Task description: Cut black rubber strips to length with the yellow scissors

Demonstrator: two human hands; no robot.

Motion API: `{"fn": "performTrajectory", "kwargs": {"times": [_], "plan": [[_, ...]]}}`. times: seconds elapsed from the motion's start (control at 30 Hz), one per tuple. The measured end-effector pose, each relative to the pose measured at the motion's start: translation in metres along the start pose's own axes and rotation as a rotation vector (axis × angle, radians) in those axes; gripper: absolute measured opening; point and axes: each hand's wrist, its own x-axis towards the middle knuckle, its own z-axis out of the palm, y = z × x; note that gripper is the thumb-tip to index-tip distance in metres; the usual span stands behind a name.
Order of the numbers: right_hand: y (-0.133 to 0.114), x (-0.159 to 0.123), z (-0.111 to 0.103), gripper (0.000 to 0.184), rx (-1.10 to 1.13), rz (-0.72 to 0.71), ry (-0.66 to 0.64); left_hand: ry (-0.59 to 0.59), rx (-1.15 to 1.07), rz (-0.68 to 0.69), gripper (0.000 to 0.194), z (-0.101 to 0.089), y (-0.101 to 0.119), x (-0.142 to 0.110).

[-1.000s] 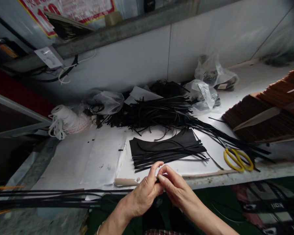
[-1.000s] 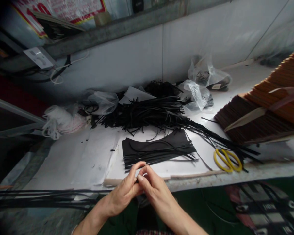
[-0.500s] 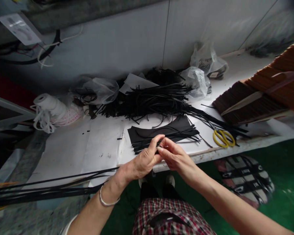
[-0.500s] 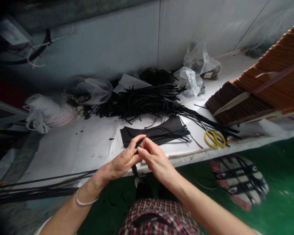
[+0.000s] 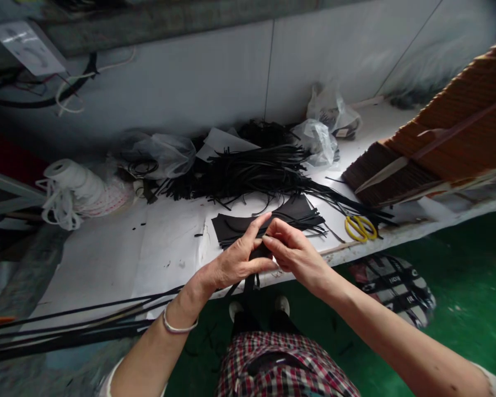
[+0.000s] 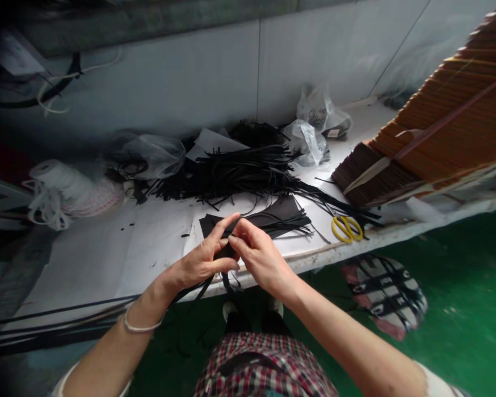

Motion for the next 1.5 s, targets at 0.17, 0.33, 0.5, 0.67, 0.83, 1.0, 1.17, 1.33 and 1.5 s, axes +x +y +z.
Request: {"fn": "performTrajectory", "kwargs": {"times": [0.17,0.33,0.5,0.67,0.83,1.0,1.17,1.33,1.5], "plan": [[-0.033,-0.016,-0.005,0.037,0.018,-0.018,-0.007,0.008,0.156,-0.011,0.050,0.011,0.011,-0.011],[-0.068,-0.041,-0.046,0.036,0.132,-0.017,0.056,-0.058,0.110,-0.088,0.032,0.022,0.009,-0.027],[-0.071,-0.066,-0.098,0.039,0.108,0.049,0.134,-0.162,0.105,-0.232,0.016,0.037,0.016,-0.036],[-0.054,-0.081,-0.140,0.041,0.125,0.095,0.181,-0.220,0.105,-0.392,0.013,0.047,0.020,-0.044],[-0.038,-0.089,-0.190,0.043,0.161,0.091,0.227,-0.190,0.137,-0.541,0.016,0.044,0.013,-0.059],[-0.015,-0.091,-0.250,0.042,0.177,0.085,0.276,-0.127,0.079,-0.612,0.029,0.030,-0.007,-0.081],[0.002,-0.093,-0.279,0.039,0.185,0.073,0.245,-0.093,0.085,-0.659,0.045,0.016,-0.027,-0.103],[-0.022,-0.102,-0.263,0.033,0.131,0.031,0.136,-0.133,0.379,-0.726,0.061,0.014,-0.030,-0.079],[-0.061,-0.103,-0.227,0.031,-0.020,0.006,-0.046,0.123,0.406,-0.422,0.060,0.048,0.002,0.012]]}}
